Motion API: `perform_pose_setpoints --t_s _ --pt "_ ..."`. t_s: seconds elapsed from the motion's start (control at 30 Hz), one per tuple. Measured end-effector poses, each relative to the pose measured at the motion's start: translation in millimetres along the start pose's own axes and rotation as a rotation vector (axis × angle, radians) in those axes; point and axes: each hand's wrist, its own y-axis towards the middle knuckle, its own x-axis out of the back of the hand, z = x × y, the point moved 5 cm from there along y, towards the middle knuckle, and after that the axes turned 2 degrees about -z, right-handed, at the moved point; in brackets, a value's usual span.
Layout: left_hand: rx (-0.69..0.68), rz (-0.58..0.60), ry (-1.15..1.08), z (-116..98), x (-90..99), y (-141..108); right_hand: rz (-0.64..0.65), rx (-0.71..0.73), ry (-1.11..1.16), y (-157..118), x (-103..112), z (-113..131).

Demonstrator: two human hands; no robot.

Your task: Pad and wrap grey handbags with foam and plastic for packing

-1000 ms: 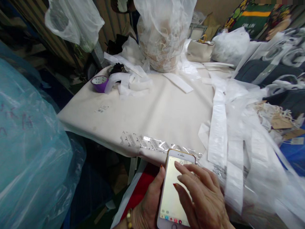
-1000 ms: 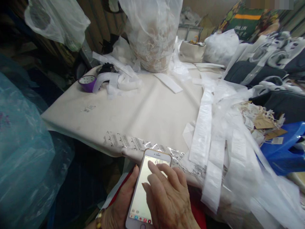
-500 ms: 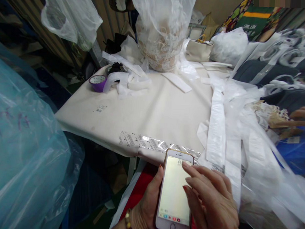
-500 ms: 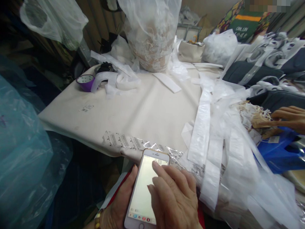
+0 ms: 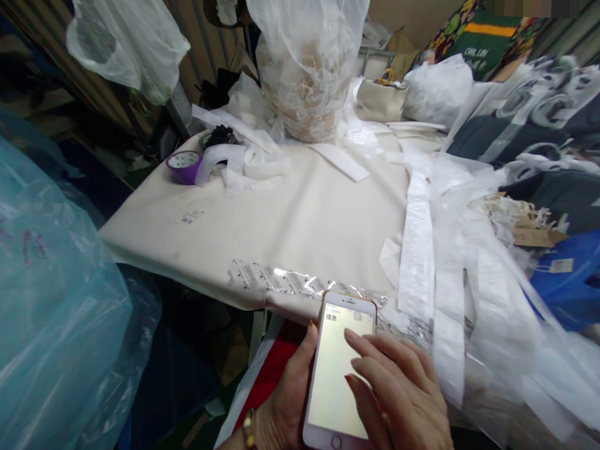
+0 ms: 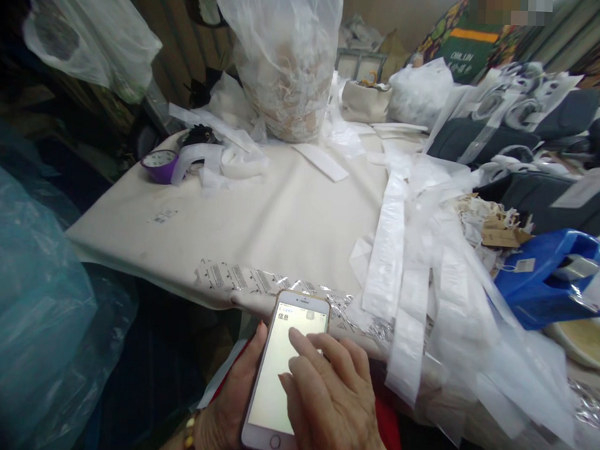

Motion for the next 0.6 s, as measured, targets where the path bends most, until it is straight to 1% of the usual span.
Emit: perform_pose_setpoints --t_s 0.1,0.2,0.3,0.37,0.47,0.53,0.6 --pt "0.029 -0.036 0.01 4 1.8 0 0.018 0.025 -0.001 12 -4 4" --pt "0.028 -0.08 0.01 4 1.9 1 0.043 -0.007 0.008 16 -10 2" --pt "0.04 -0.1 0.004 4 0.9 1 0.066 -0.024 0.006 18 -15 0" --pt "0.039 -0.101 0.011 3 0.2 1 0.051 -0.018 0.004 17 -12 -1" --pt "0.015 -0.062 0.019 0 -2.7 1 0.006 -0.002 -0.01 11 0 -4" --pt "0.0 -0.034 0.011 -2 -4.1 2 0.005 -0.011 -0.021 2 6 -8" --pt "-0.013 -0.03 -0.007 -5 -3.9 2 -0.012 -0.021 -0.028 -12 10 -11"
